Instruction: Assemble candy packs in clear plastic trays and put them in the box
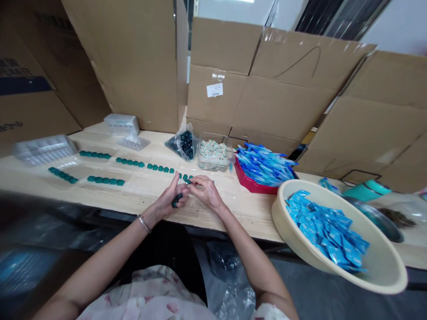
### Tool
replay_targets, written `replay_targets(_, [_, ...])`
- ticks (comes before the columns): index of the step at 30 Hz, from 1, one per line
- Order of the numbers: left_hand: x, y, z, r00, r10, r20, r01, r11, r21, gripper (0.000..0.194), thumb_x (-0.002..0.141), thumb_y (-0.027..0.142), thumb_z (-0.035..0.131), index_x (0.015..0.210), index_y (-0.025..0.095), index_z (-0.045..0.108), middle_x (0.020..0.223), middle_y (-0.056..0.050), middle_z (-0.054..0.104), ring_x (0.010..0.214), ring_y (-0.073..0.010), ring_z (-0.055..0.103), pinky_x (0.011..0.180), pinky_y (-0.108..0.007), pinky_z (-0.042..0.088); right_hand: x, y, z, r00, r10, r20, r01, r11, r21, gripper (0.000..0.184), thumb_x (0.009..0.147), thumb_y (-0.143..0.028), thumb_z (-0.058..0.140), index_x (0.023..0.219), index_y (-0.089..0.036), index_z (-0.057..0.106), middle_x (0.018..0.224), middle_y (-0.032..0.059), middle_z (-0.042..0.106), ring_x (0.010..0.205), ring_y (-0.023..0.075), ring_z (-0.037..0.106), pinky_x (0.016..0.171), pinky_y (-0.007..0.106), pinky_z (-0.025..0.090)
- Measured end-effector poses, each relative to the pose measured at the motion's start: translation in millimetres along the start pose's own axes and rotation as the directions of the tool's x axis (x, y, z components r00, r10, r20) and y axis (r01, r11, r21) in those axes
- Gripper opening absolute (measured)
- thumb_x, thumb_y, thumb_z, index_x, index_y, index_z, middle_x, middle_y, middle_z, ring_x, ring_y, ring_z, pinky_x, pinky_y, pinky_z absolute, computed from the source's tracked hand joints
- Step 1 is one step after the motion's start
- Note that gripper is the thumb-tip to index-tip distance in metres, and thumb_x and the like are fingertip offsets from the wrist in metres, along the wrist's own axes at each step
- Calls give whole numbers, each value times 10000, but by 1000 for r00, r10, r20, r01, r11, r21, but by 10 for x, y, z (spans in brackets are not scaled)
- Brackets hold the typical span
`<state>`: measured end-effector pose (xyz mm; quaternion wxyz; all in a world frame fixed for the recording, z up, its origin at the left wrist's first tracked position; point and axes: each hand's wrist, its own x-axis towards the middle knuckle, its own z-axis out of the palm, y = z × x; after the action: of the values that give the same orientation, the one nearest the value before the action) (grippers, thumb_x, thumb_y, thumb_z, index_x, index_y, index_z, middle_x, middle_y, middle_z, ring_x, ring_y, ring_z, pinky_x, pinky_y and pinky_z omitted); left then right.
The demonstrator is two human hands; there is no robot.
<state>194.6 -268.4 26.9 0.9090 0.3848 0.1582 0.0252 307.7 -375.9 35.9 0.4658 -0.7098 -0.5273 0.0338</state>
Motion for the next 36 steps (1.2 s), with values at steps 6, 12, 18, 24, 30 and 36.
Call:
replay_targets(6, [-268, 27, -49, 997, 77, 2, -76, 978, 196, 346, 693, 319, 708, 984, 144, 638, 885, -80, 661, 395, 8, 243, 346, -146, 140, -137, -29, -292, 969, 239, 67, -248, 943, 222, 254, 776, -391, 602, 883, -180, 695, 884, 49, 693, 838, 194, 613, 765, 316, 459])
replay_targets(12, [-483, -385, 200, 974, 98, 206, -214, 707, 675, 207, 606, 332, 761, 706, 165, 691, 597, -37, 632, 492, -102, 483, 442, -206, 286, -341, -102, -431, 942, 302, 145, -335, 865, 374, 266, 766, -413, 619, 843, -167, 685, 923, 55, 685, 863, 178, 593, 790, 299, 440])
replay_targets(18, [-287, -379, 345, 859, 508, 55, -402, 605, 688, 230, 728, 308, 664, 931, 201, 657, 770, -22, 608, 560, -93, 483, 513, -200, 348, -500, -164, -543, 929, 302, 212, -366, 825, 430, 291, 813, -431, 567, 845, -162, 672, 852, 43, 665, 775, 145, 577, 725, 268, 437])
replay_targets(24, [-134, -165, 335, 910, 414, -22, -325, 745, 582, 245, 722, 374, 658, 852, 179, 587, 792, 7, 583, 392, -17, 339, 360, -179, 232, -527, -196, -450, 921, 275, 276, -376, 812, 446, 275, 804, -422, 584, 784, -160, 663, 755, 17, 634, 722, 124, 566, 706, 248, 430])
replay_targets(30, [-89, -204, 270, 924, 380, -39, -312, 809, 499, 306, 658, 397, 714, 801, 153, 597, 649, 30, 556, 353, -3, 299, 335, -166, 197, -495, -145, -342, 924, 351, 153, -375, 743, 555, 271, 733, -391, 662, 910, -186, 671, 797, 10, 649, 709, 118, 581, 703, 257, 450])
replay_targets(36, [-7, -262, 215, 945, 317, -76, -259, 874, 411, 364, 607, 390, 756, 825, 151, 590, 609, 41, 540, 364, -8, 322, 337, -156, 199, -513, -91, -298, 903, 426, 50, -359, 686, 633, 272, 637, -361, 739, 818, -178, 653, 738, -1, 632, 664, 108, 566, 672, 254, 465])
